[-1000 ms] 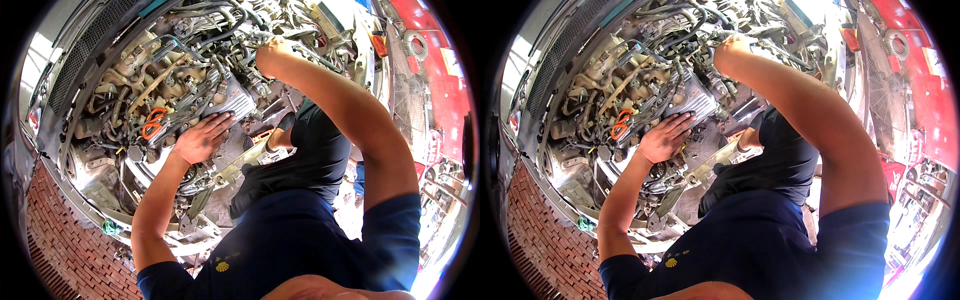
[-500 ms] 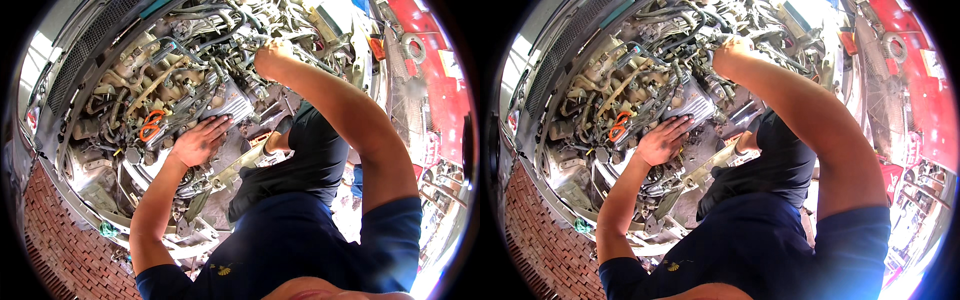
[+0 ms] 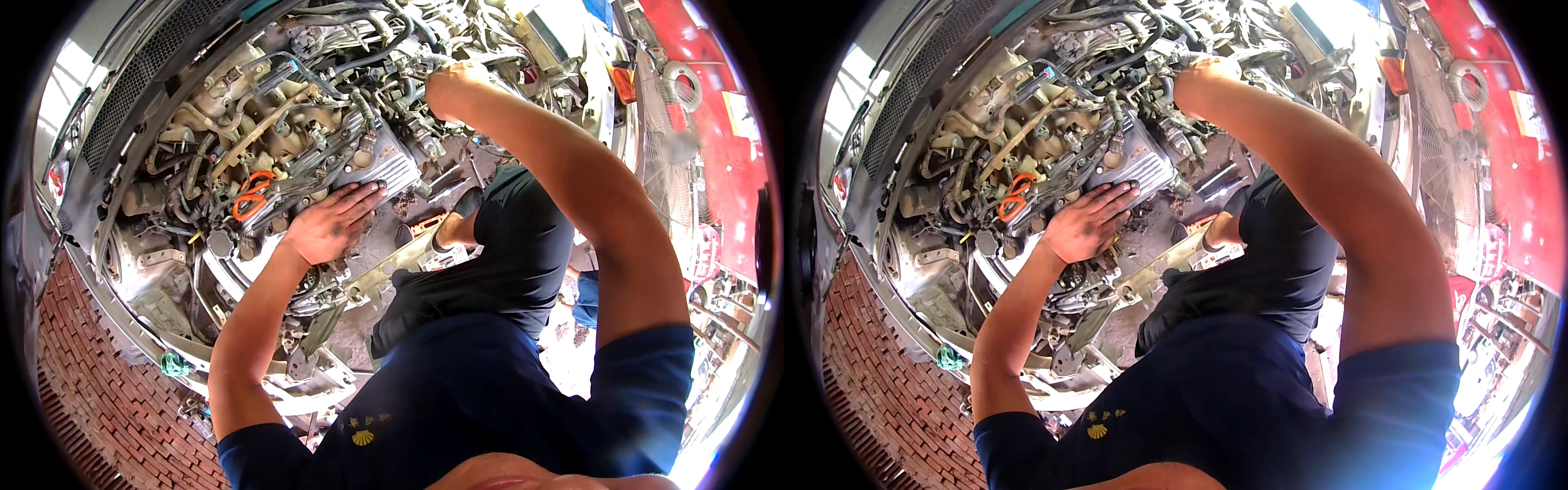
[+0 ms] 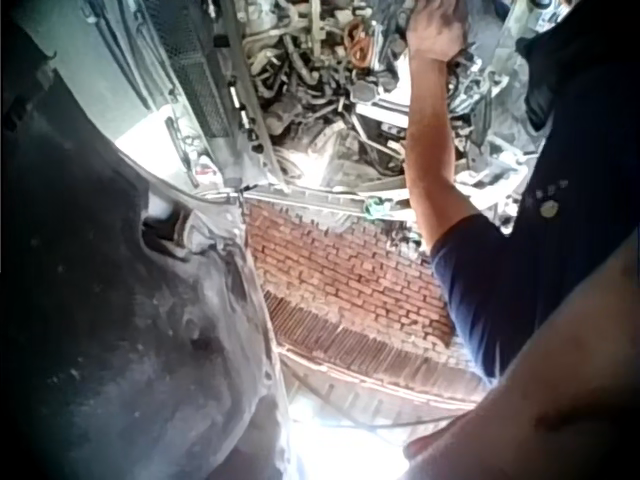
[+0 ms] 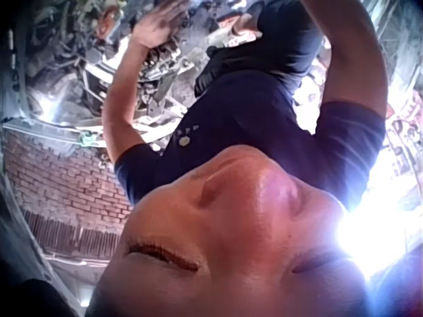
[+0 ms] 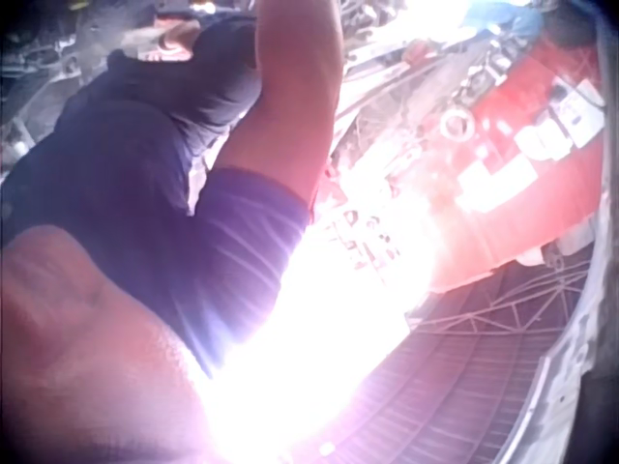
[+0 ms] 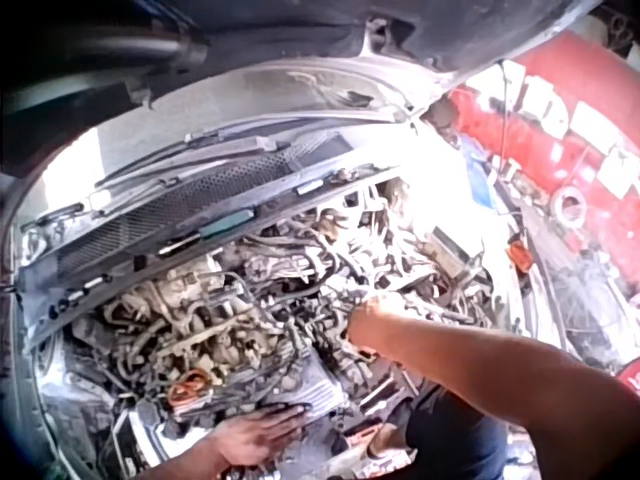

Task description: The person works on a car engine with the hood open, using pliers and a wrench to adjust and tighten components. They repeatedly reach into the engine bay, manipulate hoses and parts, and use tools to secure connections.

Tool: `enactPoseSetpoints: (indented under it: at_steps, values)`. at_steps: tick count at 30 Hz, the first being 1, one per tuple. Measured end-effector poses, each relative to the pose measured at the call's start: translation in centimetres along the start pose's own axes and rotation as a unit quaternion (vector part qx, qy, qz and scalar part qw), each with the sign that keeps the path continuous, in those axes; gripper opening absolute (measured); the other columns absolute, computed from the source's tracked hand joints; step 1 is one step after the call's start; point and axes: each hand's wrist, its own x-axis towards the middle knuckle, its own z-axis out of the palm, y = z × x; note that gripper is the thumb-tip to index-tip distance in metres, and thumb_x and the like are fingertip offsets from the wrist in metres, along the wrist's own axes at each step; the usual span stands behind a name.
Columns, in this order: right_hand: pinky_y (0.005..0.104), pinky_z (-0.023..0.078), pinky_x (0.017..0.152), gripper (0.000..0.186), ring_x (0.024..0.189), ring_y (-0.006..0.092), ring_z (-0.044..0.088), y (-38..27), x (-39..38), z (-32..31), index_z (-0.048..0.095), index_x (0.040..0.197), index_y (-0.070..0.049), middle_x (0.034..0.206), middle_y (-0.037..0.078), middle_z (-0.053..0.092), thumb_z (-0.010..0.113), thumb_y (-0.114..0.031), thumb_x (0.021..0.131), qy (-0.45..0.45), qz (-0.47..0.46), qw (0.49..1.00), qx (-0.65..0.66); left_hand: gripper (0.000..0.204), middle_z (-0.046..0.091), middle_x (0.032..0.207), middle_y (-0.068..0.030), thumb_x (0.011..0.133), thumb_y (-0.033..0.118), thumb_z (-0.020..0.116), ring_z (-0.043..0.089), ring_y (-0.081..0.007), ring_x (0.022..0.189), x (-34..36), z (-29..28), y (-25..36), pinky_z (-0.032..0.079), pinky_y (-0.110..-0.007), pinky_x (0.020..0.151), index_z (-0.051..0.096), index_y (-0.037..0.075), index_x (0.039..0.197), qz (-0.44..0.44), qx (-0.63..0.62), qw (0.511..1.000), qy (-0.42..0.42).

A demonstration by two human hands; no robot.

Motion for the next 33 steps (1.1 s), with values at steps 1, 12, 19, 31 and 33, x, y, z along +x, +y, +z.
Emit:
enactPoseSetpoints:
  at_steps: [1, 12, 19, 31, 33]
  values:
    - [0.0441, 0.060, 0.083, 0.038, 0.106, 0.0247, 0.074, 0.0, -0.3, -0.3, 0.077, 0.120, -0.008, 0.118, 0.009, 0.076, 0.079, -0.014, 0.082, -0.014, 0.003, 1.000, -0.006, 0.035, 0.052, 0.155, -0.0129, 0.081, 0.017, 0.069, 0.047, -0.0283, 0.146, 0.0, 0.2, 0.0, 0.038, -0.042, 0.121, 0.076, 0.002, 0.112, 0.000, -0.001, 1.000, -0.001]
    - [0.0393, 0.062, 0.076, 0.035, 0.093, 0.0253, 0.075, 1.2, 4.3, 4.0, 0.077, 0.116, -0.006, 0.108, 0.012, 0.078, 0.080, -0.008, 0.082, -0.069, -0.012, 0.997, -0.009, 0.037, 0.047, 0.160, -0.0086, 0.082, 0.016, 0.071, 0.042, -0.0266, 0.149, -0.1, 0.4, 0.1, 0.035, -0.043, 0.124, 0.075, 0.007, 0.117, -0.021, -0.003, 0.999, -0.025]
    - [0.0409, 0.062, 0.075, 0.027, 0.091, 0.0273, 0.076, 0.6, 2.0, 1.8, 0.079, 0.108, -0.007, 0.103, 0.013, 0.078, 0.078, -0.007, 0.081, -0.034, -0.010, 0.999, 0.025, 0.038, 0.047, 0.159, -0.0075, 0.081, 0.017, 0.072, 0.042, -0.0264, 0.148, -0.6, -0.1, 0.2, 0.035, -0.043, 0.124, 0.075, 0.006, 0.118, -0.029, -0.008, 0.998, -0.052]
    - [0.0402, 0.061, 0.077, 0.030, 0.095, 0.0287, 0.076, 1.6, 1.7, 4.5, 0.079, 0.111, -0.007, 0.108, 0.014, 0.078, 0.075, -0.005, 0.081, 0.040, -0.072, 0.996, -0.040, 0.034, 0.049, 0.158, -0.0086, 0.082, 0.016, 0.072, 0.044, -0.0271, 0.147, 0.1, 0.4, -0.1, 0.037, -0.043, 0.123, 0.076, 0.008, 0.115, -0.016, 0.000, 0.999, -0.033]
    - [0.0400, 0.062, 0.077, 0.030, 0.093, 0.0278, 0.076, 1.5, 3.2, 5.4, 0.080, 0.110, -0.006, 0.107, 0.013, 0.078, 0.077, -0.005, 0.080, 0.044, -0.141, 0.965, -0.215, 0.033, 0.048, 0.158, -0.0085, 0.081, 0.017, 0.072, 0.044, -0.0268, 0.147, 0.5, 0.4, -0.2, 0.036, -0.043, 0.123, 0.076, 0.009, 0.113, -0.013, -0.015, 0.999, -0.025]
